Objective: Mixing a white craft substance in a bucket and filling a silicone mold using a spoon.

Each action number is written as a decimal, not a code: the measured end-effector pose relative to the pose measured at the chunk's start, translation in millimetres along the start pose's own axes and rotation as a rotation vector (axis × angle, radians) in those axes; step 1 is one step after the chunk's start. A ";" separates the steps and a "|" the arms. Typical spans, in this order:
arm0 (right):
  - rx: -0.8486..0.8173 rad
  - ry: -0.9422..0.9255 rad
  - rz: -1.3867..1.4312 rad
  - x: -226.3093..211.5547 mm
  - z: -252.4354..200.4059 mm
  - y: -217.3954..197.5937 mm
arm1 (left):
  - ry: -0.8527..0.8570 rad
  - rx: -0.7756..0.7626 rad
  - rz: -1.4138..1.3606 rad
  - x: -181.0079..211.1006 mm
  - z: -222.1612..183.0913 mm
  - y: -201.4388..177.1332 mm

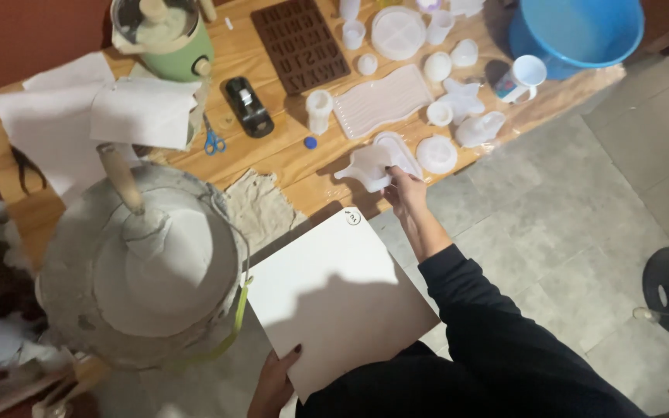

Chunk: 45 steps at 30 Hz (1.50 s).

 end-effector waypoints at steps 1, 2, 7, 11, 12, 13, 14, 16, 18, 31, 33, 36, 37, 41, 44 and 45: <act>-0.023 0.045 0.079 -16.7 -15.0 3.2 | -0.021 0.015 0.008 7.4 6.5 8.7; -0.016 0.031 0.091 -27.5 -19.3 -1.2 | -0.019 0.001 0.021 15.5 14.2 20.5; -0.068 0.007 0.124 -46.8 -37.6 -26.9 | 0.012 0.037 0.071 50.1 64.6 47.9; -0.099 0.022 0.115 -29.7 -40.4 -48.1 | 0.363 -0.263 0.125 85.6 109.9 58.7; -0.091 0.028 0.106 -20.5 -43.2 -49.0 | 0.335 -0.250 0.083 93.6 104.4 67.1; -0.080 0.018 0.105 -18.1 -41.9 -49.5 | 0.312 -0.253 0.047 107.8 105.3 83.9; -0.083 0.016 0.106 -3.2 -37.0 -46.0 | 0.315 -0.255 0.047 113.4 111.5 86.0; -0.136 0.060 0.088 30.1 -29.3 -39.5 | 0.326 -0.227 0.016 122.3 123.5 88.4; -0.202 0.091 0.088 57.9 -43.4 -22.0 | 0.297 -0.242 -0.041 122.1 119.9 86.2; -0.382 0.017 -0.597 93.4 -90.9 -83.6 | 0.509 0.188 0.194 96.7 146.4 15.3; -0.366 0.019 -0.607 101.1 -88.6 -125.0 | 0.556 0.224 0.325 103.4 137.8 13.8; -0.278 0.091 -0.637 95.4 -100.5 -173.3 | 0.617 0.367 0.838 118.0 113.6 16.1; -0.208 0.182 -0.651 97.1 -116.2 -194.2 | 0.631 0.483 1.224 130.1 104.4 20.3; -0.105 0.175 -0.460 119.7 -131.6 -275.7 | 0.719 0.626 1.637 128.8 55.3 48.3; -0.056 0.224 -0.398 112.6 -149.8 -321.8 | 1.020 0.340 1.402 91.4 71.3 95.9; -0.023 0.241 -0.382 107.7 -152.8 -339.8 | 1.113 0.222 1.354 72.8 68.1 127.4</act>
Point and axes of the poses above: each hand's wrist, its own z-axis towards the middle knuckle, its own y-axis out of the palm, x = y × z, the point moved 7 cm from there along z, towards the middle knuckle, and after that the axes turned 5 degrees about x, right-handed, at the moved point
